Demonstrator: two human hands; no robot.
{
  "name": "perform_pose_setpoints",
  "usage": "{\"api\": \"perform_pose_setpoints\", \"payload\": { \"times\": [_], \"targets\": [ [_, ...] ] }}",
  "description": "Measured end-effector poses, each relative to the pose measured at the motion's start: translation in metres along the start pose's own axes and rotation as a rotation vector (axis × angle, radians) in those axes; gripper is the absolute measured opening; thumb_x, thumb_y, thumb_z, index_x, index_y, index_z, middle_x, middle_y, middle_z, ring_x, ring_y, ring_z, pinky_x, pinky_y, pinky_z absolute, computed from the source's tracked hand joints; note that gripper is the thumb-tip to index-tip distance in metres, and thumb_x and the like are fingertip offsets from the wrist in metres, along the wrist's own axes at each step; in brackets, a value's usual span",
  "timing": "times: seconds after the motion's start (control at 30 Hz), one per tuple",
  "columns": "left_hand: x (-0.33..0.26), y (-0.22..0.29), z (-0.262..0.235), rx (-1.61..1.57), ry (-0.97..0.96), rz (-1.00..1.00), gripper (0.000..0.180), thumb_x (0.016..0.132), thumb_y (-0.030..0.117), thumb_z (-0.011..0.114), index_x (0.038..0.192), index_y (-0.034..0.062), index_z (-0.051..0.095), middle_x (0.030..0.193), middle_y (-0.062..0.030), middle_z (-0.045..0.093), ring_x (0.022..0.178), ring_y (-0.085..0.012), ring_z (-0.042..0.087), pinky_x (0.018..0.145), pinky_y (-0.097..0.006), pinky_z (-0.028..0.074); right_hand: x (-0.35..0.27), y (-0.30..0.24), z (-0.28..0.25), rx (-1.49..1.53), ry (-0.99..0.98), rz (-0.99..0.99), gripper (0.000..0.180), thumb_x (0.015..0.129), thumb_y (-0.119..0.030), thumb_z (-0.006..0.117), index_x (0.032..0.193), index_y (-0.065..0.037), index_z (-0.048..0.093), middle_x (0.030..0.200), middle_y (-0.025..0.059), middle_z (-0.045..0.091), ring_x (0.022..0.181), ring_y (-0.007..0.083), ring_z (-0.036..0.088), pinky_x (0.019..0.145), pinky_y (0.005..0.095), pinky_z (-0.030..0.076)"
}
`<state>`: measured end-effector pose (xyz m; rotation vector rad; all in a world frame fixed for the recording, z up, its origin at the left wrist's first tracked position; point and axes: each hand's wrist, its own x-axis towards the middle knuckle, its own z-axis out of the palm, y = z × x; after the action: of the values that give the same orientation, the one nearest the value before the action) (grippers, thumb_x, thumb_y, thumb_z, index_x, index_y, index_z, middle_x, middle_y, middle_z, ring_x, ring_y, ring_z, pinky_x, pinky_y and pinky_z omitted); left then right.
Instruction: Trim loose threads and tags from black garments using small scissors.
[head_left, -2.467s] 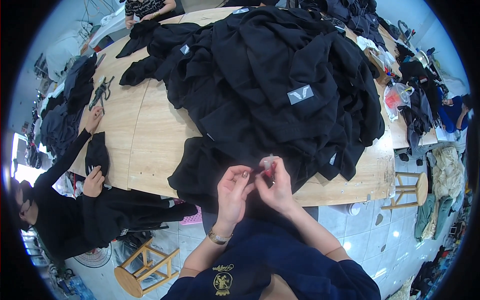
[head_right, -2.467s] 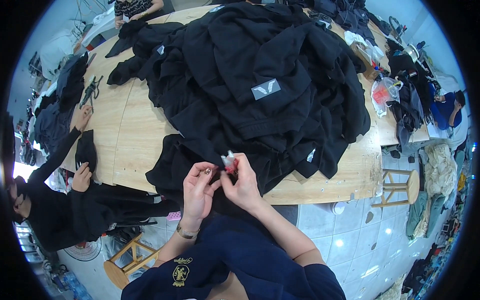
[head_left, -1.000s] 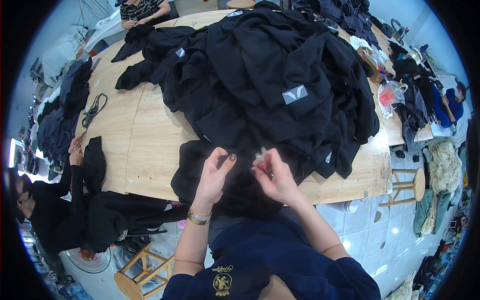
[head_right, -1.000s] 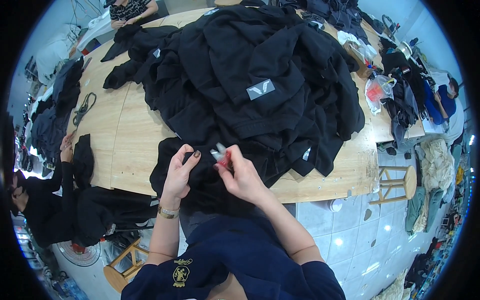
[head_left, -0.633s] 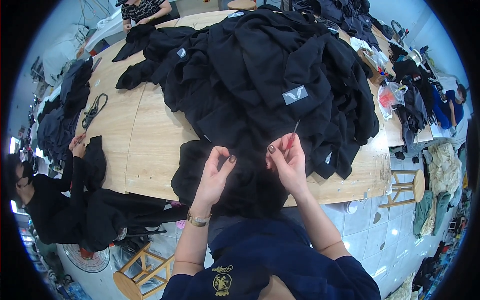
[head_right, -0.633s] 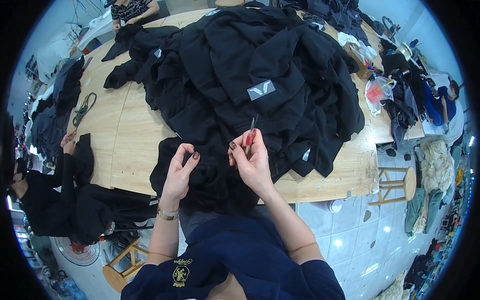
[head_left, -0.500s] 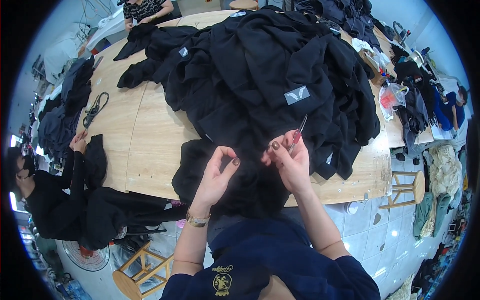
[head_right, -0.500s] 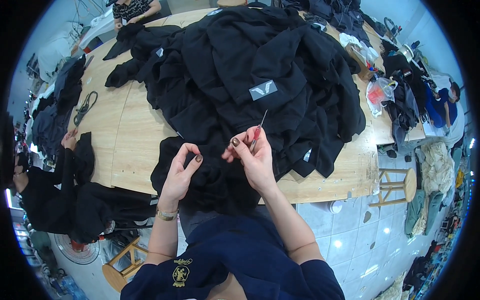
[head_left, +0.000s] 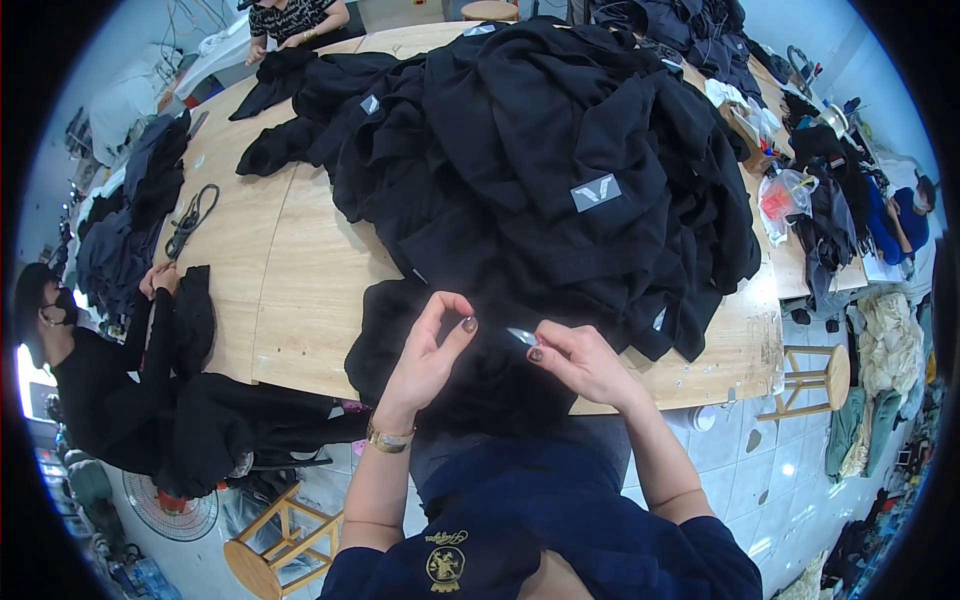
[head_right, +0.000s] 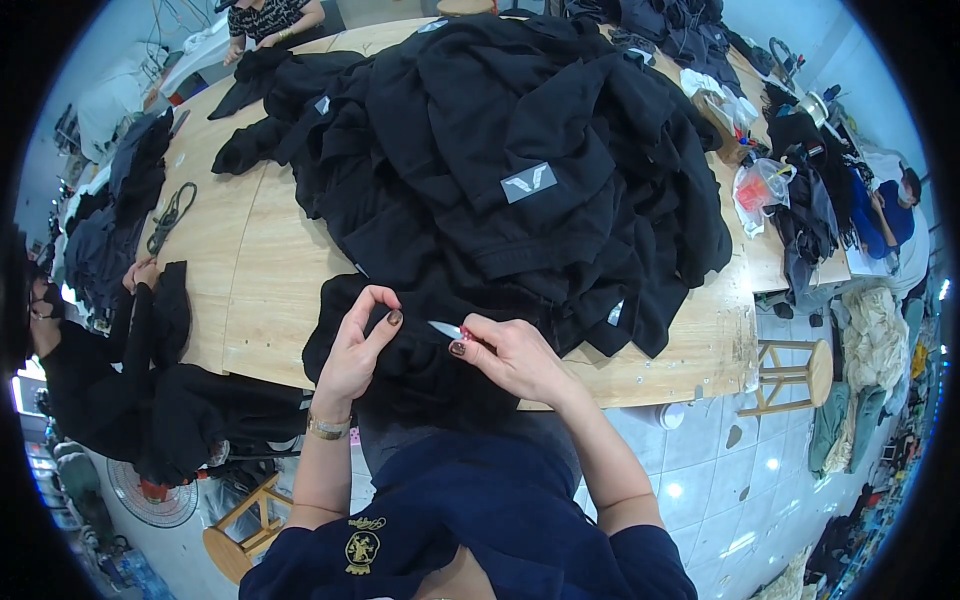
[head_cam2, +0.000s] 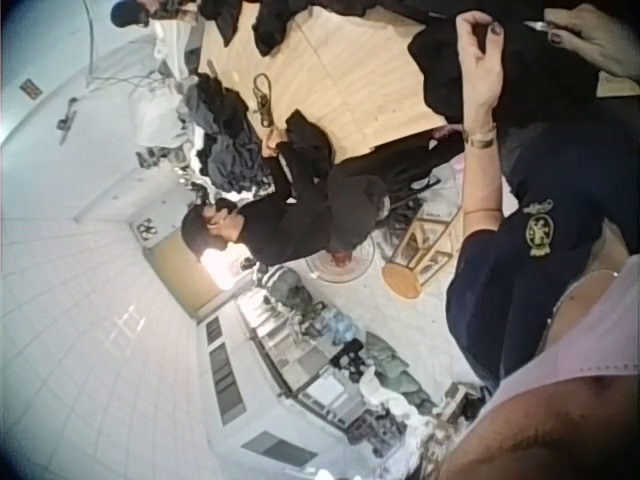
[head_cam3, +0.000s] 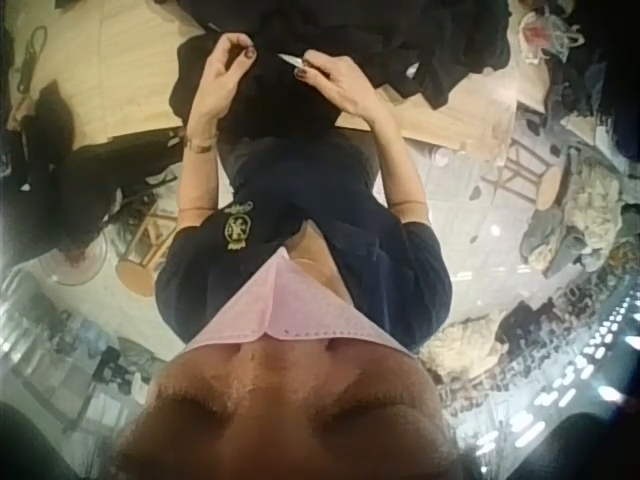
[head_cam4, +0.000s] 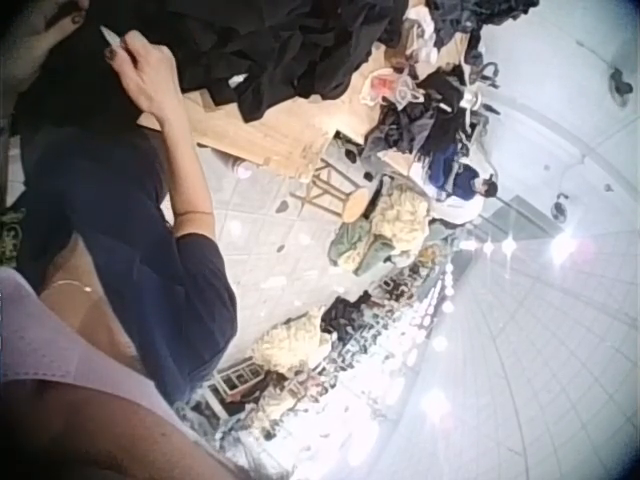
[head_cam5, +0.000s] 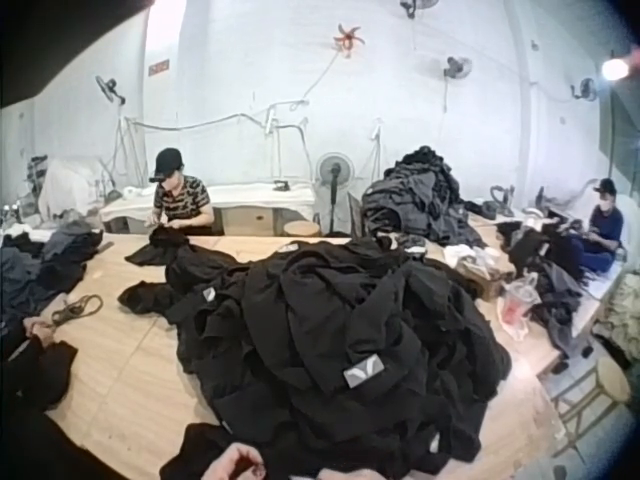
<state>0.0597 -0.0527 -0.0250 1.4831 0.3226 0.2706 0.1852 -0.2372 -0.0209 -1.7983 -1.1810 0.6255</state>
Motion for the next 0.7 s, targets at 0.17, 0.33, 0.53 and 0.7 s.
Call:
{"api": "perform_pose_setpoints", "payload": {
  "times": [0.17,0.33,0.53,0.7],
  "targets": [
    [0.0,0.003,-0.001,0.064,-0.041,0.019,0.012,0.091,0.011,0.056,0.099,0.0045,0.049,0.094,-0.0011,0.049,0.094,-0.0092,0.046,0.085,-0.023,0.037,-0.001,-0.001,-0.005,-0.194,-0.041,-0.043,0.036,0.092,-0.038,0.05,0.078,-0.004,0.051,0.061,0.0135,0.054,0.058,0.0316,0.055,0.053,0.0387,0.04],
    [0.0,0.007,0.001,0.071,-0.053,0.021,0.011,0.091,0.011,0.056,0.098,0.0042,0.05,0.094,-0.0013,0.05,0.093,-0.0093,0.046,0.085,-0.023,0.037,-0.001,0.0,-0.006,-0.264,-0.037,-0.08,0.037,0.092,-0.04,0.05,0.078,-0.006,0.051,0.059,0.0117,0.054,0.056,0.0304,0.055,0.052,0.0385,0.04],
    [0.0,0.012,0.003,0.109,-0.058,0.04,0.009,0.091,0.008,0.054,0.098,0.004,0.049,0.093,0.0,0.047,0.09,-0.0072,0.044,0.084,-0.021,0.036,-0.001,-0.003,-0.008,-0.292,-0.05,-0.081,0.037,0.092,-0.04,0.05,0.079,-0.006,0.052,0.058,0.0106,0.054,0.056,0.0286,0.056,0.051,0.0375,0.04],
    [0.0,0.013,0.003,0.122,-0.058,0.048,0.009,0.091,0.005,0.053,0.098,0.0039,0.048,0.092,0.0011,0.045,0.089,-0.0053,0.042,0.083,-0.018,0.035,0.0,-0.003,-0.009,-0.325,-0.073,-0.073,0.037,0.092,-0.041,0.049,0.079,-0.007,0.052,0.058,0.0103,0.054,0.055,0.0278,0.056,0.051,0.0373,0.039]
  ]
}}
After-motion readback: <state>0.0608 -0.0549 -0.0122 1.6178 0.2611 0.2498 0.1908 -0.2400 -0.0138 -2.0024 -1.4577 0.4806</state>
